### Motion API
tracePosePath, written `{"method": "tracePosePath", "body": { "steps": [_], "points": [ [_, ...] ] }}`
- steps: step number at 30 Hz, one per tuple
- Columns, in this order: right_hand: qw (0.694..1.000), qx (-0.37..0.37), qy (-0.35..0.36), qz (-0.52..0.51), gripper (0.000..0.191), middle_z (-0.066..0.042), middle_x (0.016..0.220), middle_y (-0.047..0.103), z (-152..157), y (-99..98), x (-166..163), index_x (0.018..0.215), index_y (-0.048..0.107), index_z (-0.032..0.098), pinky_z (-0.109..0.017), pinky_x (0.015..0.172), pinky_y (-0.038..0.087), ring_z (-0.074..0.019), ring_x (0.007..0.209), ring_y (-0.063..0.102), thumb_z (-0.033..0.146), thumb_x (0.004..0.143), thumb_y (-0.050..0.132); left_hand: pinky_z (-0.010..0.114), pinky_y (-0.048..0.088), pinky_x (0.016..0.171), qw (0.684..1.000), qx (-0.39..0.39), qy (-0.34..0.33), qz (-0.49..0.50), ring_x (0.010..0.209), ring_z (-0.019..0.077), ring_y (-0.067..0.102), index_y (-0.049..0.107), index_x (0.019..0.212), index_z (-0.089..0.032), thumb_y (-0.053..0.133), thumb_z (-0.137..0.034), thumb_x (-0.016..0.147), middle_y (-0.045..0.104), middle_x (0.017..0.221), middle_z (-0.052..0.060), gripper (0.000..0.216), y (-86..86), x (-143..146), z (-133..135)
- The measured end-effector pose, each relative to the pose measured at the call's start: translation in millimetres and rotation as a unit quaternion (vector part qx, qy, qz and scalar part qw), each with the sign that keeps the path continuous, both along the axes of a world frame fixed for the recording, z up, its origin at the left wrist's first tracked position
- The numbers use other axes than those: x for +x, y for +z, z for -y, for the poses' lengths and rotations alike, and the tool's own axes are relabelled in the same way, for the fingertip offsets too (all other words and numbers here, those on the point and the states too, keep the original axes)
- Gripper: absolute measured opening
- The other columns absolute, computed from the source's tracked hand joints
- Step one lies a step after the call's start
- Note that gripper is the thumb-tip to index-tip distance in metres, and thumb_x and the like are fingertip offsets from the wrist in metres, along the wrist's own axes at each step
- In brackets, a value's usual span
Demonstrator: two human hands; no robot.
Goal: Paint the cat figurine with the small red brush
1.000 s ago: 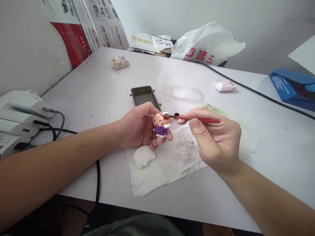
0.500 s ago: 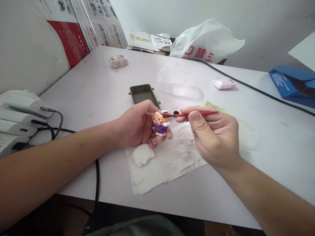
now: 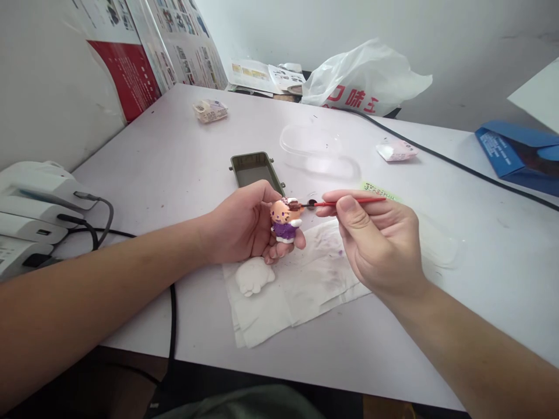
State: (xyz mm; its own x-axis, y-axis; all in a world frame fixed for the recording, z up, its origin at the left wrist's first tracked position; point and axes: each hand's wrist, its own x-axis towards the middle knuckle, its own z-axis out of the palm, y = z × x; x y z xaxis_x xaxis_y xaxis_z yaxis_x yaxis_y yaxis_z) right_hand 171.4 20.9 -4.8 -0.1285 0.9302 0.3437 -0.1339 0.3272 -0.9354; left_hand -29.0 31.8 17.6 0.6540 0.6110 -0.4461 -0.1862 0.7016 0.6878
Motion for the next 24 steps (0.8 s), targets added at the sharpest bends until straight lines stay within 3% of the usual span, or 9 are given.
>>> {"method": "tracePosePath", "body": {
  "steps": [5, 14, 24],
  "points": [
    [1.0, -0.001, 0.015, -0.011, 0.011, 0.002, 0.085, 0.079, 1.9, 4.0, 0.9, 0.092, 0.08, 0.028, -0.027, 0.082, 0.063, -0.0123, 0.079, 0.076, 0.026, 0.092, 0.069, 0.026, 0.043, 0.049, 1.0, 0.0, 0.002, 0.003, 0.053, 0.0161, 0.057, 0.057, 0.077, -0.017, 0.047, -0.035, 0.076, 0.071, 0.072, 0.011, 0.021, 0.8, -0.2, 0.8],
    [1.0, -0.027, 0.005, -0.001, 0.011, -0.001, 0.087, 0.078, -1.8, -2.0, -0.4, 0.092, 0.08, 0.026, -0.036, 0.09, 0.061, -0.0157, 0.082, 0.075, 0.033, 0.089, 0.073, 0.027, 0.044, 0.049, 1.0, 0.014, -0.013, 0.003, 0.053, 0.0161, 0.057, 0.059, 0.073, -0.015, 0.046, -0.036, 0.077, 0.071, 0.072, 0.011, 0.024, -0.1, -0.2, -0.7],
    [0.999, -0.03, 0.024, -0.025, 0.01, 0.003, 0.085, 0.078, -2.6, 2.1, 2.4, 0.09, 0.08, 0.029, -0.028, 0.089, 0.061, -0.011, 0.08, 0.074, 0.03, 0.091, 0.071, 0.027, 0.042, 0.049, 1.0, 0.002, 0.005, -0.004, 0.053, 0.0169, 0.057, 0.056, 0.078, -0.017, 0.048, -0.034, 0.075, 0.071, 0.072, 0.011, 0.019, 1.0, 1.4, 0.7]
  ]
}}
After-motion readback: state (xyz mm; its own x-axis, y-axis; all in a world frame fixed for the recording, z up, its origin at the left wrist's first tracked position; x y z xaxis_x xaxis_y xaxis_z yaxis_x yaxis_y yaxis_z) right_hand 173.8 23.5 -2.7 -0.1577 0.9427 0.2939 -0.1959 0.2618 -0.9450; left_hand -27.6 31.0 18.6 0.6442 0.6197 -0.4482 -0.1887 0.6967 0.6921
